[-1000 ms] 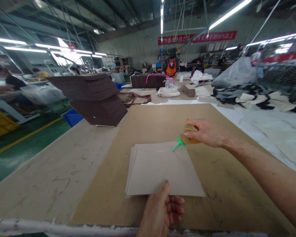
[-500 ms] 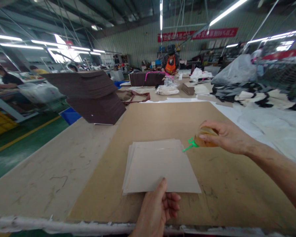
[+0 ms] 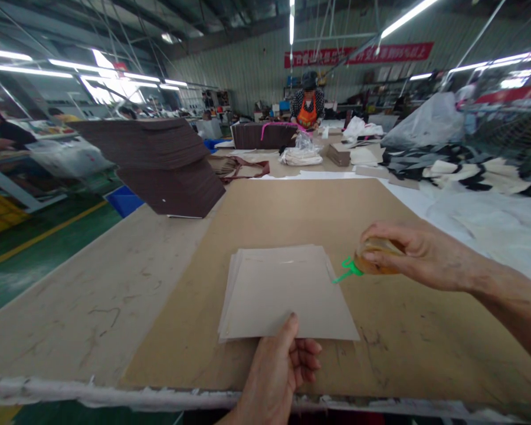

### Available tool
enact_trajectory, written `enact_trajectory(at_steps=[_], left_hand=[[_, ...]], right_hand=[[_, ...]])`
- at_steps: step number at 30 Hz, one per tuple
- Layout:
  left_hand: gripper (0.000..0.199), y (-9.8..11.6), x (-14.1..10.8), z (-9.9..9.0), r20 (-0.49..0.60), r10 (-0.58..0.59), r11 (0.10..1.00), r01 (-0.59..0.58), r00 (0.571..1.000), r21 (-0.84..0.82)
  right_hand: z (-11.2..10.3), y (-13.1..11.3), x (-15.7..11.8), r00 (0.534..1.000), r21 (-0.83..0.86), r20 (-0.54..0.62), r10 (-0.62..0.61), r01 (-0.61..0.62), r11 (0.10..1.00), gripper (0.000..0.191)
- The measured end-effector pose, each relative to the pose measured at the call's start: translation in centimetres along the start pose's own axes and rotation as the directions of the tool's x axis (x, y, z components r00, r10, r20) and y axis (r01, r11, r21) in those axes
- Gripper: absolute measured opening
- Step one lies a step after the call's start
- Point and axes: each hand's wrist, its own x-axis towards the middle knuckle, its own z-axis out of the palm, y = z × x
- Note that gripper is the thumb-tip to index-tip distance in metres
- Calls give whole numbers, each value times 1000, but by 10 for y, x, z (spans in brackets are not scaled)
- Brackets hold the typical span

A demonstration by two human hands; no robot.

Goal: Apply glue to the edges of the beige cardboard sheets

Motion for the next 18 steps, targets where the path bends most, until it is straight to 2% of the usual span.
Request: enact_trajectory(at_steps=[4, 6, 11, 18], left_hand=[[32, -1, 2, -2, 27, 17, 1000, -17, 999, -12], [31, -1, 1, -2, 30, 21, 1000, -21, 999, -15], [27, 1, -2, 0, 1, 17, 1000, -17, 1000, 4], [27, -1, -1, -2, 23, 32, 999, -32, 999, -7]], right_hand=[[-7, -22, -22, 986, 63, 163, -36, 26, 998, 21], [-7, -23, -25, 987, 60, 155, -46, 37, 998, 20], [0, -10, -23, 998, -78, -27, -51, 49, 996, 26], [-5, -19, -42, 994, 67, 94, -61, 55, 996, 18]])
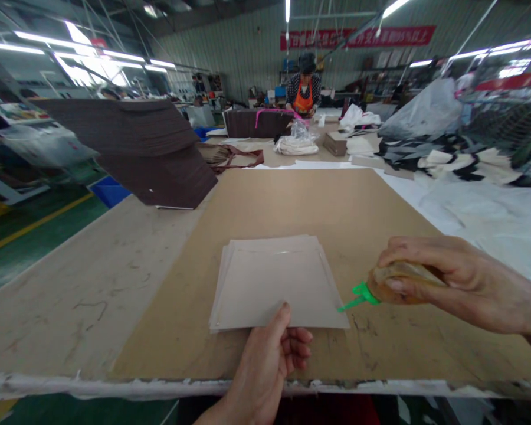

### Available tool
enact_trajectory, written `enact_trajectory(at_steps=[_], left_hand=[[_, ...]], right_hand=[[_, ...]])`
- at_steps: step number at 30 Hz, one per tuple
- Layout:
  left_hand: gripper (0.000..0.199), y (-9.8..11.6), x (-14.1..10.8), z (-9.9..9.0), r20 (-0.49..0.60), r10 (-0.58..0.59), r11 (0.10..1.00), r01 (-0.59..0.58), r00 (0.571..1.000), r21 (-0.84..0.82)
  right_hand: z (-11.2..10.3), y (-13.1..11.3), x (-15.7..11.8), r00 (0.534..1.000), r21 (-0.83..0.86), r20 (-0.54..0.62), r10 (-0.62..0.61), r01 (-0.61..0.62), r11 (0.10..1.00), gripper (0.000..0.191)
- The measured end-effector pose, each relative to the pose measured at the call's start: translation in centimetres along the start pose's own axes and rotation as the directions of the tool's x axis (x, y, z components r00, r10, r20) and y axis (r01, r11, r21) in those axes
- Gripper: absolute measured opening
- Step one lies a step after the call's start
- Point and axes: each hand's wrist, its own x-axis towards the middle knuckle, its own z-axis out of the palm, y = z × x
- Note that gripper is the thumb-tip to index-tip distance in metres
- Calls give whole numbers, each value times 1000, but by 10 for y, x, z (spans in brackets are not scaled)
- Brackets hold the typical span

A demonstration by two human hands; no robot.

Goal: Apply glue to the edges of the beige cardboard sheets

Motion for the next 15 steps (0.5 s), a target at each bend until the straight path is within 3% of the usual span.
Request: enact_trajectory(at_steps=[7, 15], left_hand=[[29, 1, 1, 1, -19, -7, 999, 7, 1000, 35], [33, 1, -2, 1, -1, -11, 1000, 11, 1000, 18]], right_hand=[[9, 22, 17, 981, -209, -191, -45, 4, 978, 21], [1, -7, -9, 998, -10, 22, -55, 56, 998, 15]])
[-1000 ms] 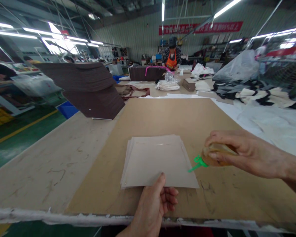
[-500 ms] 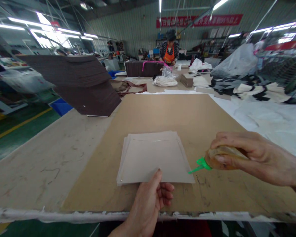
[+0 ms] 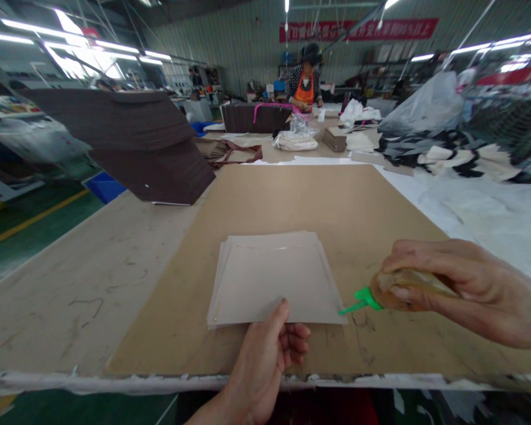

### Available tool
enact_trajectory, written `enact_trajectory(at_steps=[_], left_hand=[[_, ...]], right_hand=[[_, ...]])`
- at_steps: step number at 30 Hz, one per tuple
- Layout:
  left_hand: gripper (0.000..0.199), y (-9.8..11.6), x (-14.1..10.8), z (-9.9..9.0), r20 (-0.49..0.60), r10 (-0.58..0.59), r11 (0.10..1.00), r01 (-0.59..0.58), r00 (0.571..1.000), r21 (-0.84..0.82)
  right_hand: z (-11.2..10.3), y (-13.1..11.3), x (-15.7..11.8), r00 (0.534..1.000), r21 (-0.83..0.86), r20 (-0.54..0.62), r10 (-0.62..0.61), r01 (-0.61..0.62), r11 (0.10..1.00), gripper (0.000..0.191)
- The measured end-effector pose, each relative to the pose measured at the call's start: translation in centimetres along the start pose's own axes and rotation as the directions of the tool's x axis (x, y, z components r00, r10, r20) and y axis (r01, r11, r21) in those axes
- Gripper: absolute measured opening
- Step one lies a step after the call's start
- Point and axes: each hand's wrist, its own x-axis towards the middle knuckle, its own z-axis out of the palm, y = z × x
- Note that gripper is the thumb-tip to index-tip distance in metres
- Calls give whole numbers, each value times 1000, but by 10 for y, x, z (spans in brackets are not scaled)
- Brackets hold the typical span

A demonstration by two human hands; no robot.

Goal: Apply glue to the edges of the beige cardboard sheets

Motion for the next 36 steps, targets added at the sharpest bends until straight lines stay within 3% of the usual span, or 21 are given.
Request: enact_trajectory(at_steps=[5, 11, 19, 26, 32, 36], left_hand=[[32, 1, -1, 1, -19, -6, 1000, 6, 1000, 13], [33, 1, 1, 1, -9, -1, 1000, 2, 1000, 20], [30, 2, -2, 1, -26, 4, 999, -3, 1000, 43], [33, 1, -1, 1, -19, 0, 1000, 1, 1000, 27], [34, 1, -1, 2, -27, -5, 999, 6, 1000, 32], [34, 2, -2, 2, -23, -2, 999, 3, 1000, 33]], right_hand=[[2, 0, -6, 997, -30, -82, -11, 8, 1000, 15], [2, -3, -12, 999, 17, -30, -12, 12, 1000, 15], [11, 13, 1, 981, -126, -190, -36, 12, 992, 19], [10, -7, -19, 998, -36, -35, -53, 51, 998, 15], [12, -5, -22, 989, -91, -146, -22, 9, 996, 14], [12, -3, -24, 996, -67, -92, 3, -10, 998, 15]])
